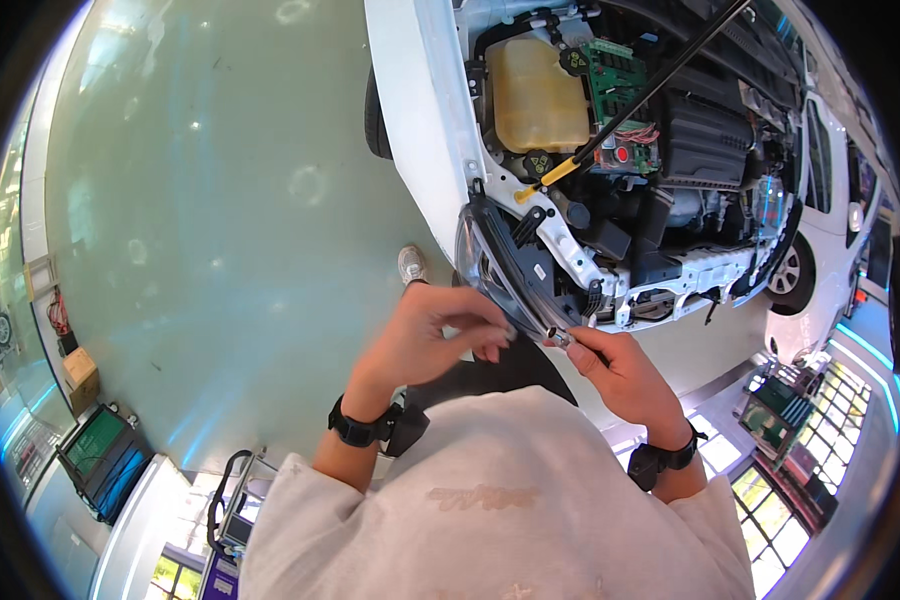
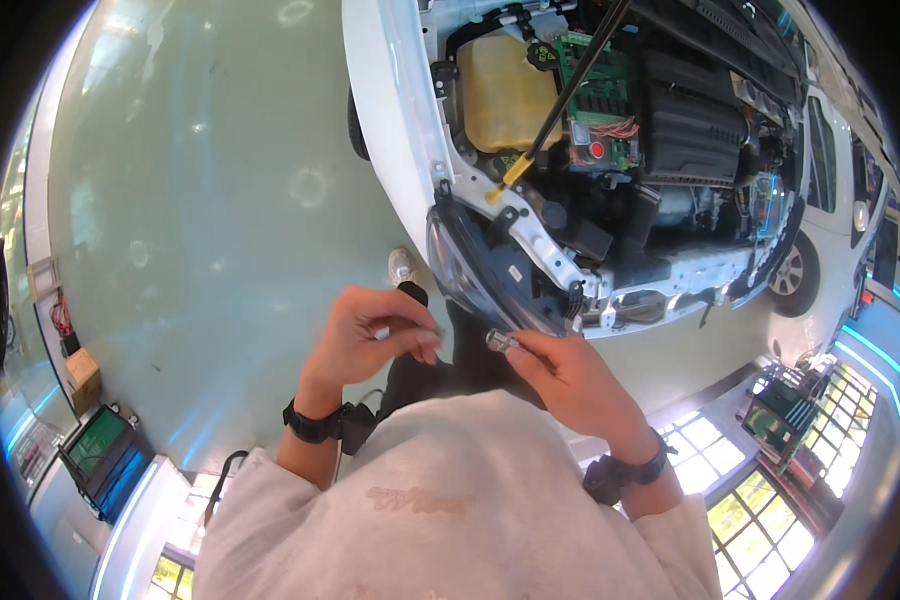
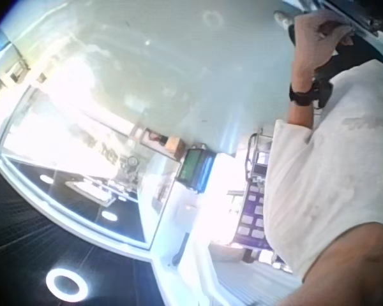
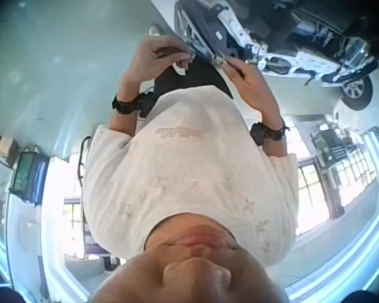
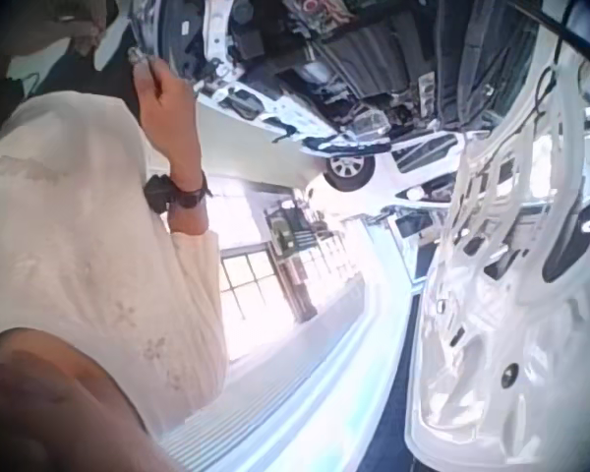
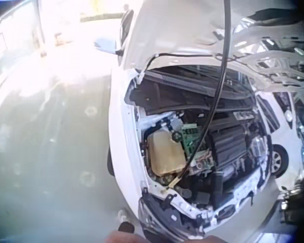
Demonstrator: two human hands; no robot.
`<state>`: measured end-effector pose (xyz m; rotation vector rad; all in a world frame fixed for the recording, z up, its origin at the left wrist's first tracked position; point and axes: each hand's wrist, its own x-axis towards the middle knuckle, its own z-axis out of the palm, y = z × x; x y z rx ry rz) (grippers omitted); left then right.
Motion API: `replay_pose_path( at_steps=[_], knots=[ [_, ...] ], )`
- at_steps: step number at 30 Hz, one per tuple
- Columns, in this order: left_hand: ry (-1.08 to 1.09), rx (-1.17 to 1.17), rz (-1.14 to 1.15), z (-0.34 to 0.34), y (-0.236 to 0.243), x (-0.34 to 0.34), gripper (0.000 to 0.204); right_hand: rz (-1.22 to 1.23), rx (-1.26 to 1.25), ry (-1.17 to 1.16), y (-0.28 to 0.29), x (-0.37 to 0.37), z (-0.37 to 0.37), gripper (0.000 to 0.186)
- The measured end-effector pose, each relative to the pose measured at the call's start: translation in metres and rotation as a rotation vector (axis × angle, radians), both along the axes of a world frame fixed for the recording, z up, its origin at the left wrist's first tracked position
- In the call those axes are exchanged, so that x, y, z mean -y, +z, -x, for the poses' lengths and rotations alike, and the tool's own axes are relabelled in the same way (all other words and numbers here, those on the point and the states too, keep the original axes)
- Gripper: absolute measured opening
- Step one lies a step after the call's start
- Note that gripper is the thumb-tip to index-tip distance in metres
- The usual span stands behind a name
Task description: Using a socket wrench to loosen and remove bolts from a car headlight assembly inside the engine bay.
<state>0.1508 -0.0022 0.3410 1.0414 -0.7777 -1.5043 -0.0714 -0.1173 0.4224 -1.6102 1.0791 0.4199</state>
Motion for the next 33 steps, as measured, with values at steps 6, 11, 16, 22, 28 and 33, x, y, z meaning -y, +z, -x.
replay_pose_path(
  at_steps=[6,11,16,22,28,33],
  knots=[
    [0.009,0.091,0.106,0.006,0.032,-0.008,0.006,0.068,0.150,0.041,0.031,-0.014,-0.022,0.023],
    [0.062,0.229,0.163,-0.001,0.047,-0.020,0.008,0.119,0.192,0.095,0.041,-0.020,-0.035,0.023],
    [-0.002,0.408,0.239,-0.008,0.053,-0.020,0.012,0.157,0.205,0.164,0.047,-0.021,-0.041,0.023],
    [-0.069,0.372,0.232,0.001,0.038,-0.011,0.010,-0.027,0.220,0.035,0.032,-0.016,-0.047,0.025],
    [-0.027,0.113,0.007,0.008,0.006,0.007,0.013,-0.077,0.286,-0.243,-0.001,-0.012,-0.041,0.028],
    [-0.060,-0.199,-0.173,0.011,-0.036,0.033,0.008,-0.197,0.340,-0.483,-0.038,0.000,-0.015,0.025]
  ],
)
